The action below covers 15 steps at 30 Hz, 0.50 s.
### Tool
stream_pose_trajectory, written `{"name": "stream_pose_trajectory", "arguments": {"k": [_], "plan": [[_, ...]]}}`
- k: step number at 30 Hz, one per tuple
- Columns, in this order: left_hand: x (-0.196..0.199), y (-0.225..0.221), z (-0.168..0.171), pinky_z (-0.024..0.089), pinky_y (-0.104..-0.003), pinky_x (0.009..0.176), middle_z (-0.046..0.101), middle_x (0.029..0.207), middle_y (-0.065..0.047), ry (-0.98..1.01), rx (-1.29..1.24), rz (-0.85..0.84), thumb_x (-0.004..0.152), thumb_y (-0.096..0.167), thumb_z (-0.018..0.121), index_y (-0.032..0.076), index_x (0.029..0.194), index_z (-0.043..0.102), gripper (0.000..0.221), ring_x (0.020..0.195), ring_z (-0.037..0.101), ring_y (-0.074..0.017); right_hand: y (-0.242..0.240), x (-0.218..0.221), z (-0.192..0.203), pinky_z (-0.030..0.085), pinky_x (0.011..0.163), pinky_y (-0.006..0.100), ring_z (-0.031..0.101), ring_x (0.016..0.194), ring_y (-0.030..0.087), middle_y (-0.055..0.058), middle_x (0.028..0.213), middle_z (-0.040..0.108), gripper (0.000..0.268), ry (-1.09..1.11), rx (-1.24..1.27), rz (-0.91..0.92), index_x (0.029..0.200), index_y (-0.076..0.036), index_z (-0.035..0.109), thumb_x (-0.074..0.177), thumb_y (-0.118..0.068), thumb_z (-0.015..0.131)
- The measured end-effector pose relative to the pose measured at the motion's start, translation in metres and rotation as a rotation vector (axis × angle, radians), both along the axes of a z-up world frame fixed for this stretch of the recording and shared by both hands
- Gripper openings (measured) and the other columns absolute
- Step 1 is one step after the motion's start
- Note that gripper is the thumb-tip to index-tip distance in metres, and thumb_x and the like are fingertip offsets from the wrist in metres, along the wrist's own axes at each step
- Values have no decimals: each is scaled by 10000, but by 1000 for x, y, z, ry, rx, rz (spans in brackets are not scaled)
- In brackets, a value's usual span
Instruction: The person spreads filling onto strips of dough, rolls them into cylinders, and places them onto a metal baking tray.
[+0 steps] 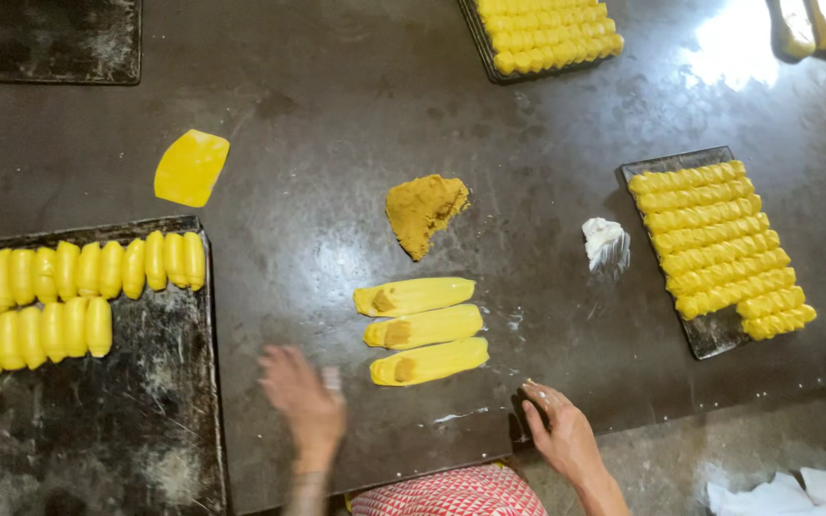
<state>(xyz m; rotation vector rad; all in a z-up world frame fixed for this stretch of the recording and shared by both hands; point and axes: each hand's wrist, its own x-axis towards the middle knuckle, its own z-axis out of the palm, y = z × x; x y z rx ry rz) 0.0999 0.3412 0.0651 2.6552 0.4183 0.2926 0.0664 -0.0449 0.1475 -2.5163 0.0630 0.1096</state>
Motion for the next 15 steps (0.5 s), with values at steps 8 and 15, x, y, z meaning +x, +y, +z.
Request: {"name": "stream_pose_trajectory", "arguments": {"k": [8, 15], "plan": [[-23, -158, -30, 127, -586, 1251, 181, 1656, -323, -139, -228, 3, 1027, 387, 526, -97, 1555, 275, 759, 1555, 129, -469, -85, 7, -16, 520, 1001, 390, 672, 1183, 329, 146, 1254, 723, 320, -20, 45, 81, 1155, -38, 747, 887, -197, 676], [-1, -180, -37, 275, -640, 1125, 352, 1585, -255, 10, 17, 238, 925, 427, 664, -9, 1559, 383, 819, 1384, 348, -459, -205, 7, -47, 516, 1025, 386, 678, 1187, 320, 168, 1242, 726, 318, -73, 103, 129, 1166, -27, 742, 905, -193, 670]]}}
